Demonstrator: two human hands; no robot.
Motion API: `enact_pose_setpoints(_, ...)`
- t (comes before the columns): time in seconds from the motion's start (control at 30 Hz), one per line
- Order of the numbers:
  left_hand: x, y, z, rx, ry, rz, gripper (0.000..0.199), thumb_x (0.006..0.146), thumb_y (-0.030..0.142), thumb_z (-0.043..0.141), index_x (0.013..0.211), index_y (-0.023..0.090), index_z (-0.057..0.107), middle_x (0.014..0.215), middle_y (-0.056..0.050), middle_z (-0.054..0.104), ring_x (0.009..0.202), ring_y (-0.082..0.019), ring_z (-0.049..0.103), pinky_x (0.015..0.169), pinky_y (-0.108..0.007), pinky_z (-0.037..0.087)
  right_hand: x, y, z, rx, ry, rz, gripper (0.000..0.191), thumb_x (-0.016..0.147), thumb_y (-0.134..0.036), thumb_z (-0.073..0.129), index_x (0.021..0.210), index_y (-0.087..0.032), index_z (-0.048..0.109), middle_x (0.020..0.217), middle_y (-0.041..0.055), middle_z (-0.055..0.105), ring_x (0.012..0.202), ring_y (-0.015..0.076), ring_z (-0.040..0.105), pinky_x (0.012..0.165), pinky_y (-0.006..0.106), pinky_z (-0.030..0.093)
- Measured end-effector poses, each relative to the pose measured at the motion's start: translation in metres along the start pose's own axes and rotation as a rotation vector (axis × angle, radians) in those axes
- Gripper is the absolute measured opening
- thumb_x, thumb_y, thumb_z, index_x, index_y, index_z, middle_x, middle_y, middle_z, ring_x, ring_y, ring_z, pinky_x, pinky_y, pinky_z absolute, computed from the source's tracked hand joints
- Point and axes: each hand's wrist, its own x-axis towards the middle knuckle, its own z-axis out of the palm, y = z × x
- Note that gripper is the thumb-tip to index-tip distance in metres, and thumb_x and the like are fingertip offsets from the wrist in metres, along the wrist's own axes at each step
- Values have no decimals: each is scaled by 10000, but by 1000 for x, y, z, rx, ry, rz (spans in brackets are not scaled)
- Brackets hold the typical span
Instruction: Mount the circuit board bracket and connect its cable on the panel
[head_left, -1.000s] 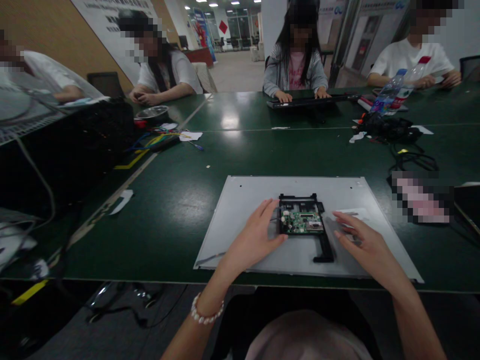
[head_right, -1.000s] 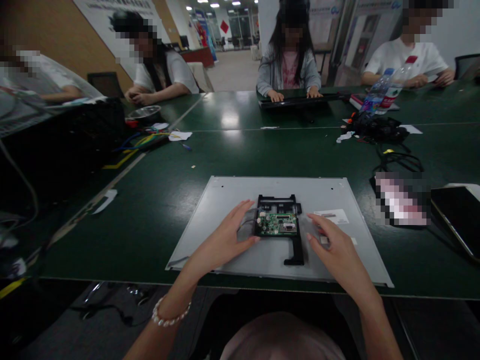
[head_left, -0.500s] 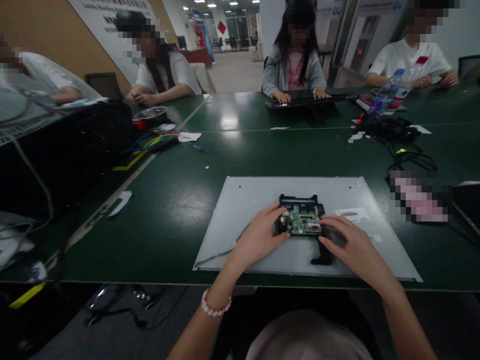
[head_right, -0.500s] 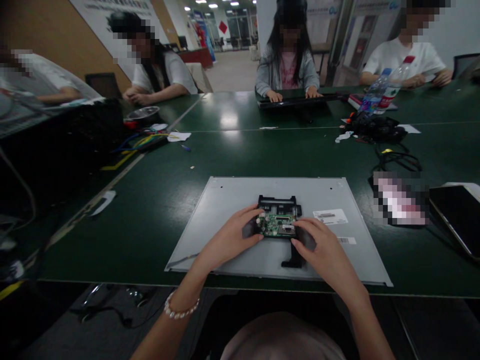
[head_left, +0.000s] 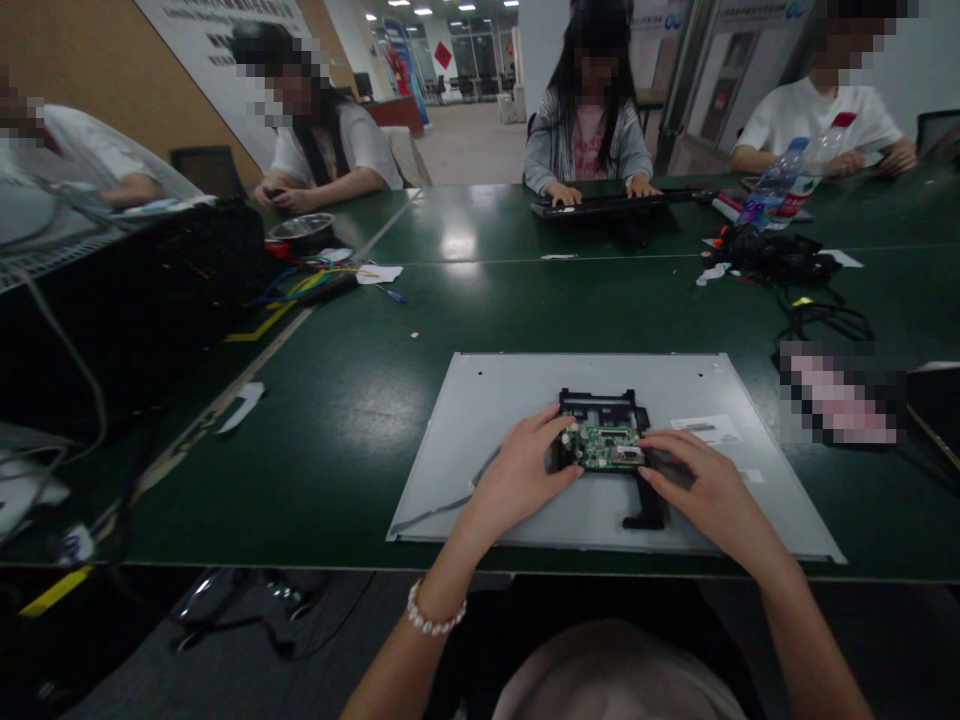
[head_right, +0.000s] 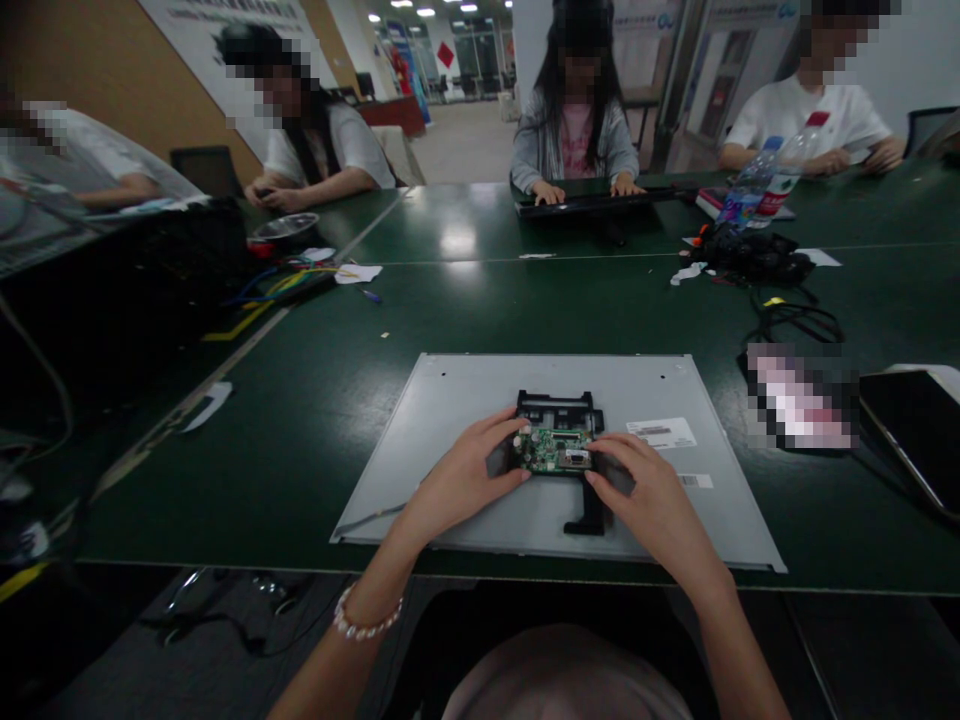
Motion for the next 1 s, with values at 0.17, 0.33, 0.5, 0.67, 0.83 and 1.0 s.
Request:
enact_pose_setpoints(0.17, -1, -2, 1, 8, 9, 6, 560, 778, 296, 717, 1312, 236, 557, 1442, -117, 491, 1324, -300, 471, 1107, -503, 377, 1, 1, 0, -11, -2, -2, 256, 870, -345, 604, 1104, -259, 659, 1151, 68, 669, 1082, 249, 628, 956, 449, 518)
enact_pose_setpoints(0.33, -2, -2, -1, -14, -1, -21, 642, 784, 294, 708, 1383, 224, 490, 1473, -122, 455, 1355, -292, 436, 1138, -498, 343, 4, 1, -1, 11, 29, 35, 242, 915, -392, 546, 1078, -257, 664, 1157, 74, 668, 1062, 241, 632, 891, 416, 542)
enact_pose_setpoints(0.5, -5, -7, -11, -43, 25, -47, 589, 845, 354, 635, 1399, 231, 478, 1492, -122, 433, 1374, -281, 417, 1149, -503, 326, 10, 2, 5, -13, 102, 48, 295, 942, -407, 493, 1154, -258, 633, 1224, 84, 633, 1112, 248, 606, 892, 434, 542)
enact_pose_setpoints(0.67, -17, -37, -62, 95, 147, -146, 479, 899, 418, 552, 1331, 210, 537, 1447, -88, 496, 1379, -264, 411, 1169, -443, 300, 11, -3, 15, -112, 98, -24, 374, 935, -434, 500, 1268, -284, 575, 1408, 85, 513, 1291, 271, 496, 1098, 513, 390)
enact_pose_setpoints(0.83, -47, -101, -151, 376, 331, -328, 475, 951, 407, 463, 1287, 80, 536, 1382, -115, 536, 1339, -294, 436, 1175, -416, 260, 6, -20, 23, -131, 74, -14, 370, 956, -434, 451, 1279, -286, 555, 1425, 79, 496, 1310, 264, 480, 1121, 498, 366)
enact_pose_setpoints(1.0, -87, -171, -225, 408, 461, -632, 483, 922, 426, 508, 1235, 59, 517, 1395, -85, 518, 1362, -359, 371, 1170, -491, 228, 1, -35, 31, -136, 61, 1, 377, 963, -451, 430, 1274, -279, 556, 1420, 75, 502, 1319, 268, 471, 1132, 490, 352)
